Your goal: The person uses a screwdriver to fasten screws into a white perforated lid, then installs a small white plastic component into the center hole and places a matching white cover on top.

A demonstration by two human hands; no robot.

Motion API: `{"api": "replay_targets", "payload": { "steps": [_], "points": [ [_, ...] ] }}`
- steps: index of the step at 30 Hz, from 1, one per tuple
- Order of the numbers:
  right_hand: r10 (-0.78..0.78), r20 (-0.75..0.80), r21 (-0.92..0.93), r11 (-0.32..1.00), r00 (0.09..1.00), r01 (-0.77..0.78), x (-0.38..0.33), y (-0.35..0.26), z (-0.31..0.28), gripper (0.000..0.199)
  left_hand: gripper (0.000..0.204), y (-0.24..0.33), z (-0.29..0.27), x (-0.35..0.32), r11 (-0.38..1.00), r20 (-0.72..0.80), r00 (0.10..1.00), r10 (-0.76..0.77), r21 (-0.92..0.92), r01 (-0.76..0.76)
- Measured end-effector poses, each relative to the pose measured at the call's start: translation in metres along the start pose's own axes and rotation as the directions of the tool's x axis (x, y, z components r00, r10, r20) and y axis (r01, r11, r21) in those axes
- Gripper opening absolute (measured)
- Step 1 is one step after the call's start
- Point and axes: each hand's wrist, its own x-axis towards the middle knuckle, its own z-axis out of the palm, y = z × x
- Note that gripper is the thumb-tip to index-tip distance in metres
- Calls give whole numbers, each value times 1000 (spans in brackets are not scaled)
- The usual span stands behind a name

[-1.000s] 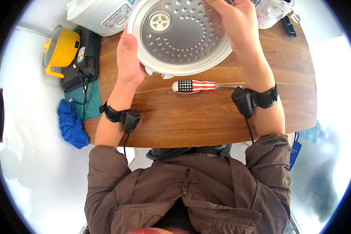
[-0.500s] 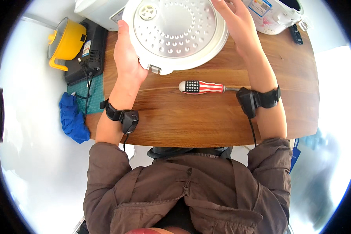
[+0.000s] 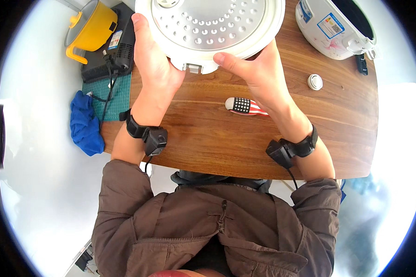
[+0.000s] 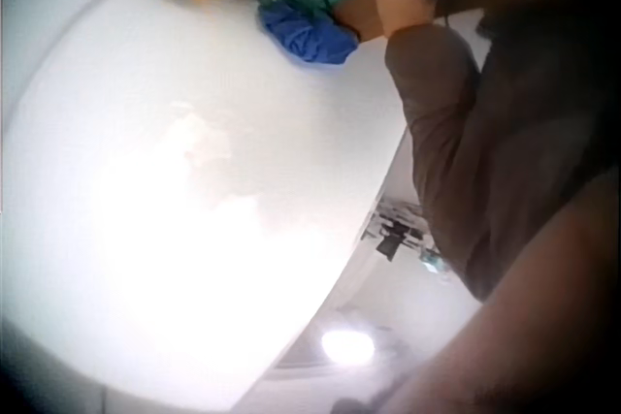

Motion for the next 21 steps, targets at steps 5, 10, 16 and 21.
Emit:
{"api": "replay_targets", "payload": {
  "steps": [5, 10, 16, 21],
  "points": [
    [-145, -5, -166, 976, 989, 142, 5, 10, -4, 63, 65, -9, -11, 2, 958, -43, 999, 33, 287, -20],
    [-160, -11, -183, 971, 987, 155, 7, 16, -6, 66, 62, -13, -18, 5, 966, -44, 999, 31, 260, -18],
    [-89, 29, -34, 995, 996, 90, 9, 22, -10, 73, 59, -16, -27, 10, 966, -84, 992, 89, 250, -66],
    [-28, 41, -45, 999, 999, 30, 2, 21, 0, 76, 58, -18, -19, 4, 959, -122, 986, 117, 272, -80]
  ]
}}
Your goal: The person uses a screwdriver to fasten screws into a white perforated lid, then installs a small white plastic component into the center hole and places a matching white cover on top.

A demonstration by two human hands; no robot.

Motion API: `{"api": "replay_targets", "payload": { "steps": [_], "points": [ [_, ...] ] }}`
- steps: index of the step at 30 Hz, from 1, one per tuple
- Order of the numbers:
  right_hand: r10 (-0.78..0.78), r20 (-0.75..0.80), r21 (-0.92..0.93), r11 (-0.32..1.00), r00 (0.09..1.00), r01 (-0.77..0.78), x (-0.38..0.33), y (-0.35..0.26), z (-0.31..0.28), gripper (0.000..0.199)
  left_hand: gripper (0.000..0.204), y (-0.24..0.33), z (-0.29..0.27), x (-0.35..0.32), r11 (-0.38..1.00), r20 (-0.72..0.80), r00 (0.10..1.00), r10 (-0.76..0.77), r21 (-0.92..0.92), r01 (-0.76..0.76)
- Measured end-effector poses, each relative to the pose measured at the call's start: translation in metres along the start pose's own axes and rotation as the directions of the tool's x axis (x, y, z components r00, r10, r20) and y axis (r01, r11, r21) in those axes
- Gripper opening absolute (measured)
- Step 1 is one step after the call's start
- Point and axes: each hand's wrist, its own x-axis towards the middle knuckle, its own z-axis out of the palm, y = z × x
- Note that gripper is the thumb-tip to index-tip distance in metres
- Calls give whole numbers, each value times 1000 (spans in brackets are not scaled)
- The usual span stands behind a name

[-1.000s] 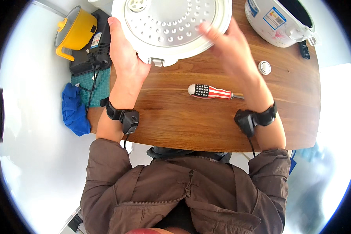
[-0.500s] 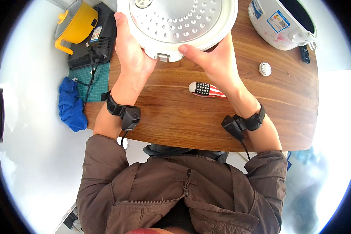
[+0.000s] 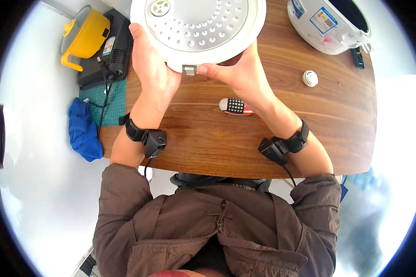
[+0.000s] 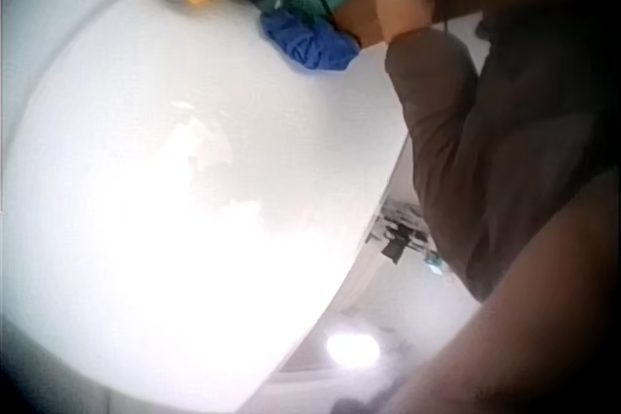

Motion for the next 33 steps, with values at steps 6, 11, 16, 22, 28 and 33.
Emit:
{"api": "replay_targets", "payload": {
  "steps": [6, 11, 16, 22, 28, 33],
  "points": [
    [-4, -2, -74, 997, 1000, 4, -2, 5, 1, 80, 58, -3, -1, -3, 1000, 0, 1000, 22, -8, -22],
    [-56, -66, 6, 998, 996, 56, -6, 7, 8, 87, 59, -5, -1, -3, 999, -2, 1000, 26, 32, -26],
    [-67, 39, -104, 992, 997, 71, 1, 12, -4, 88, 63, 2, 2, -1, 998, -23, 1000, -6, 62, 8],
    [-56, -77, 78, 995, 995, 62, 0, -13, -21, 51, 62, 2, 6, 0, 988, -34, 992, -121, 90, 123],
    [-147, -237, -81, 988, 960, 131, 0, -19, -24, 33, 63, -5, 3, -2, 980, 21, 981, -195, 44, 194],
    [-157, -217, -106, 985, 963, 136, -4, -29, -24, 36, 65, -3, 3, -1, 986, 61, 986, -157, 66, 153]
  ]
}}
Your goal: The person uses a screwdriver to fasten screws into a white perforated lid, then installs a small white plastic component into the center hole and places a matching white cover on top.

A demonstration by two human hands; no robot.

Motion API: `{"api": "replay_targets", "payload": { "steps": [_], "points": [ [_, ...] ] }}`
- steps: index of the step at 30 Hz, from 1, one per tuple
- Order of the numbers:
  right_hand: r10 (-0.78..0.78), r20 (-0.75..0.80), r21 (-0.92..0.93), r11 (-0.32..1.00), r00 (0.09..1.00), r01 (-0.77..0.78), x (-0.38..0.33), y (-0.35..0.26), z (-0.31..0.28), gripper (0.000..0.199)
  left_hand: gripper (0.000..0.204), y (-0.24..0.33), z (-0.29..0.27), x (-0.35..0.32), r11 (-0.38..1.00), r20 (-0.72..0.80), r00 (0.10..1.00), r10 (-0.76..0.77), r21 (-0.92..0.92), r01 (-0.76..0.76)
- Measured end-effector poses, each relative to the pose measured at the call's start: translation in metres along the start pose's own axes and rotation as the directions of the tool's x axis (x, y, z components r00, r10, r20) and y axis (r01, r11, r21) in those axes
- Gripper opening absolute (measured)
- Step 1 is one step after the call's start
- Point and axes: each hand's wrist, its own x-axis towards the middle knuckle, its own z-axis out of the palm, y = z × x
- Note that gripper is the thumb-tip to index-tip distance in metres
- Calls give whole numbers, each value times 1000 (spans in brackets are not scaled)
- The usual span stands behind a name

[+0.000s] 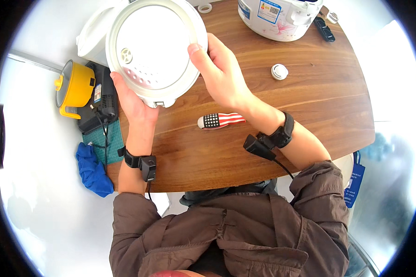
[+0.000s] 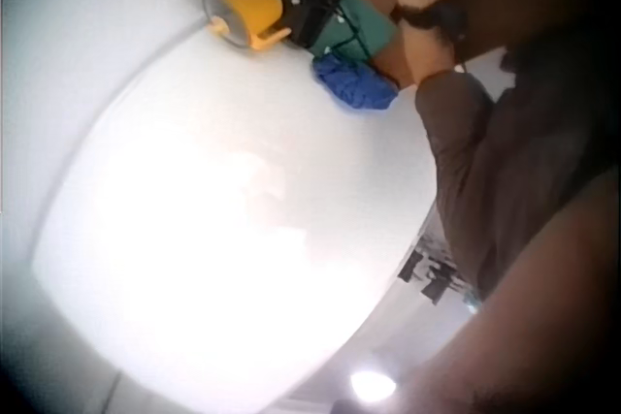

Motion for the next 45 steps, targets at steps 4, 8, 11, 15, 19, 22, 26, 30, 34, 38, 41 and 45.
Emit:
{"api": "replay_targets", "payload": {
  "steps": [4, 8, 11, 15, 19, 22, 26, 30, 34, 38, 41, 45],
  "points": [
    [-10, -88, 105, 994, 996, 19, 12, -7, 0, 43, 65, 2, 7, -4, 999, 6, 1000, 21, 42, -21],
    [11, -125, 240, 971, 992, 19, 25, -9, -14, 44, 66, -1, 13, -11, 998, 80, 997, 22, 52, -26],
    [-46, -163, 181, 981, 986, 75, 28, 1, -23, 41, 68, 0, 12, -12, 1000, 137, 990, 23, 7, -24],
    [21, -175, 328, 944, 984, 38, 27, 4, -25, 40, 67, 1, 7, -12, 998, 148, 988, 44, 47, -51],
    [85, -156, 380, 925, 984, -19, 28, 9, -28, 39, 66, 4, 5, -12, 998, 169, 985, 35, 36, -42],
    [108, -174, 396, 918, 979, -30, 28, 7, -22, 37, 63, 12, 7, -11, 1000, 170, 985, 1, 12, -3],
    [114, -199, 388, 921, 973, -28, 29, 4, -20, 34, 55, 19, 8, -8, 996, 182, 983, -22, -84, 37],
    [104, -161, 423, 906, 981, -26, 29, 8, -26, 34, 65, 20, 0, -1, 988, 210, 975, -76, -115, 102],
    [96, -87, 440, 897, 992, -48, 30, 25, -40, 39, 52, 21, -4, 3, 974, 260, 961, -92, -176, 141],
    [121, -97, 434, 898, 988, -67, 31, 23, -37, 40, 61, 19, -9, 2, 983, 279, 955, -100, -119, 138],
    [100, -108, 454, 890, 989, -40, 34, 31, -40, 44, 67, 18, -1, -6, 994, 330, 944, 1, 100, -37],
    [48, -120, 179, 983, 992, -26, 40, 38, -43, 53, 67, 21, 11, -21, 762, 511, 820, 259, 413, -498]
  ]
}}
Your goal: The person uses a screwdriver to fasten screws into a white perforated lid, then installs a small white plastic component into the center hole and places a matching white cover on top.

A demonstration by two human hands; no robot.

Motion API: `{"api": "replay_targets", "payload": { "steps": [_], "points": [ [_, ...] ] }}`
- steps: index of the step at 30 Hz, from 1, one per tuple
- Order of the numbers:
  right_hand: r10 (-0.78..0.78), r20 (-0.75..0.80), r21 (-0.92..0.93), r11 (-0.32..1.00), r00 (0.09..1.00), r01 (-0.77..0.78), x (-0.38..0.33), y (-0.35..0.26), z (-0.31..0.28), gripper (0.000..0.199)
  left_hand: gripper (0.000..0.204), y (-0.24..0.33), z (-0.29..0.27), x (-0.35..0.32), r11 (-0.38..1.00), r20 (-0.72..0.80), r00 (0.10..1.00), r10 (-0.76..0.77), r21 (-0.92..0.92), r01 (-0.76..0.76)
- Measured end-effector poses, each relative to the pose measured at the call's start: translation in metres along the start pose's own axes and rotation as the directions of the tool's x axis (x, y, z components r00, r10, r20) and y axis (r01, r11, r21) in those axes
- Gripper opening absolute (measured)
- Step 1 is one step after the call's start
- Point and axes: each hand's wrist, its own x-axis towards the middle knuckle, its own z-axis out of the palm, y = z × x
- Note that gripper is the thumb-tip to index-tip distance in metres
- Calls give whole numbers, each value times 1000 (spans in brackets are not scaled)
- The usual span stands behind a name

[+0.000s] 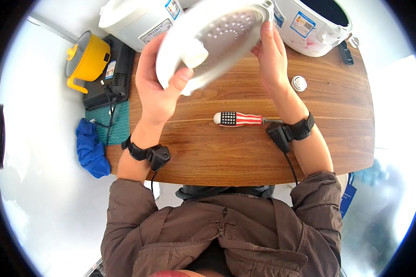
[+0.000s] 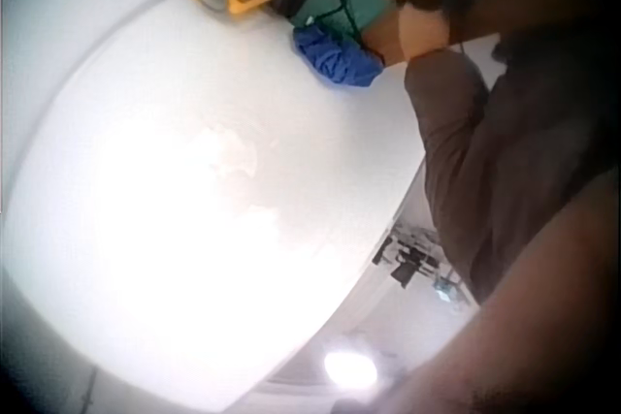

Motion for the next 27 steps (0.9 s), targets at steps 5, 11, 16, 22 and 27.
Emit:
{"api": "replay_targets", "payload": {
  "steps": [5, 11, 16, 22, 27],
  "points": [
    [68, 168, 56, 995, 983, -78, -6, 4, -27, 52, 60, 14, 0, 1, 662, 351, 855, 381, 542, -517],
    [19, 426, 219, 968, 904, -124, 6, -26, -57, 59, 42, 3, 13, -8, 341, 575, 626, 527, 532, -775],
    [222, 423, 374, 841, 879, -392, 15, -53, -46, 64, 33, -6, 15, -11, 242, 623, 591, 512, 556, -795],
    [254, 331, 300, 885, 909, -356, 4, -71, -9, 57, 31, -13, 14, -13, 221, 623, 574, 531, 552, -804],
    [308, 359, 321, 845, 881, -427, 7, -67, -17, 63, 33, -13, 14, -12, 224, 623, 584, 519, 561, -797]
  ]
}}
